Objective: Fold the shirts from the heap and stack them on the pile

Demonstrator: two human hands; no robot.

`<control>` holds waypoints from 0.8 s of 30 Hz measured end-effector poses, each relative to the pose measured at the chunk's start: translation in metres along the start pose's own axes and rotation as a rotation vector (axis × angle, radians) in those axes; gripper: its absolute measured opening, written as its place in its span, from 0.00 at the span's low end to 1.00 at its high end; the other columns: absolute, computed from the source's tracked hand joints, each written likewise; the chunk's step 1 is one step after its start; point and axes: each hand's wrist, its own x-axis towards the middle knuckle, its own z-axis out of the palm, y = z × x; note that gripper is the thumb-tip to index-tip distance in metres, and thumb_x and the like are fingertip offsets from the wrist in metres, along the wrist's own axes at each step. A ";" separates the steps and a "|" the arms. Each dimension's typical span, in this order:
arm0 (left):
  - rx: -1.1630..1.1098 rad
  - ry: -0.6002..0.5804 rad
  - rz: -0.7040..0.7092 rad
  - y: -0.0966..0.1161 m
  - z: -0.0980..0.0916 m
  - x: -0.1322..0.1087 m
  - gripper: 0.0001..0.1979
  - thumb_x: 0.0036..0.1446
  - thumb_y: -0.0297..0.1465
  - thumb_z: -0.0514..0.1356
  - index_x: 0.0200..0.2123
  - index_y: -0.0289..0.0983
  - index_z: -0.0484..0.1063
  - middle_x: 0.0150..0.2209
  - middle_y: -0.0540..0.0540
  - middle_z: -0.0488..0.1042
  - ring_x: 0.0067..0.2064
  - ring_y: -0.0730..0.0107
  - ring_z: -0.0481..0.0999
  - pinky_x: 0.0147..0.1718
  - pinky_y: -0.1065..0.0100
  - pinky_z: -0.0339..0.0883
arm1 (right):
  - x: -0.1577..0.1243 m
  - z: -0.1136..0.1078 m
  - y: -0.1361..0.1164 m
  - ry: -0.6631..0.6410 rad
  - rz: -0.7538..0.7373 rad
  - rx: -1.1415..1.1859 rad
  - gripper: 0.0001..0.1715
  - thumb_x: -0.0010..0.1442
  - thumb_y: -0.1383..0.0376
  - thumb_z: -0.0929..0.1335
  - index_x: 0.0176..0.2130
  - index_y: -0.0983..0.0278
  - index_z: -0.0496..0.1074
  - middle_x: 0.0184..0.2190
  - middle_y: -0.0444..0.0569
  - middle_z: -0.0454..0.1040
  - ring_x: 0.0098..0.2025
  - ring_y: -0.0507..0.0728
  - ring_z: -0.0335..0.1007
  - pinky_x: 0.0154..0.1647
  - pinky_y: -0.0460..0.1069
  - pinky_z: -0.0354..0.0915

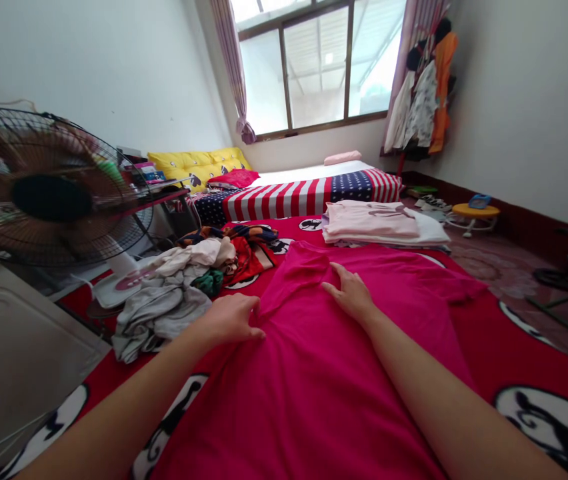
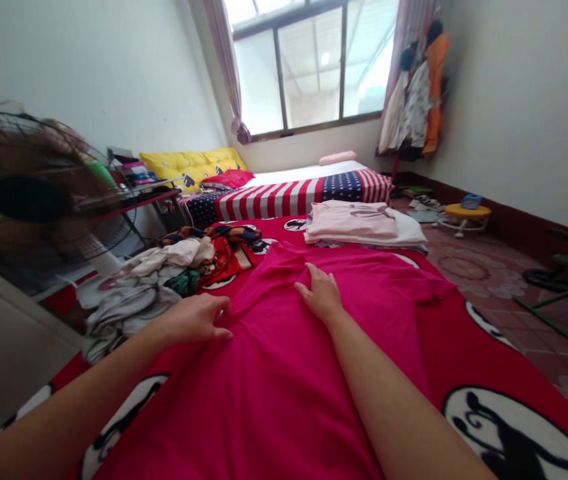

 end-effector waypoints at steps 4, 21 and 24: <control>-0.018 -0.004 -0.059 -0.008 0.014 -0.028 0.08 0.47 0.38 0.60 0.29 0.41 0.72 0.31 0.47 0.76 0.32 0.63 0.74 0.27 0.70 0.56 | -0.001 0.001 0.002 0.004 0.004 0.022 0.35 0.59 0.59 0.66 0.62 0.67 0.56 0.59 0.59 0.65 0.60 0.62 0.61 0.63 0.59 0.51; -0.504 0.059 -0.055 -0.013 0.017 -0.089 0.09 0.56 0.37 0.53 0.29 0.37 0.62 0.20 0.56 0.60 0.23 0.75 0.58 0.24 0.71 0.48 | 0.068 0.004 -0.041 0.037 0.346 -0.021 0.25 0.44 0.59 0.74 0.41 0.70 0.76 0.51 0.67 0.70 0.53 0.72 0.67 0.51 0.59 0.63; -0.549 0.053 -0.041 0.002 0.012 -0.091 0.09 0.57 0.37 0.53 0.30 0.37 0.63 0.19 0.56 0.60 0.22 0.75 0.57 0.22 0.71 0.46 | 0.077 0.011 -0.041 0.117 0.294 0.100 0.15 0.49 0.64 0.69 0.38 0.68 0.76 0.41 0.59 0.77 0.46 0.65 0.72 0.46 0.53 0.66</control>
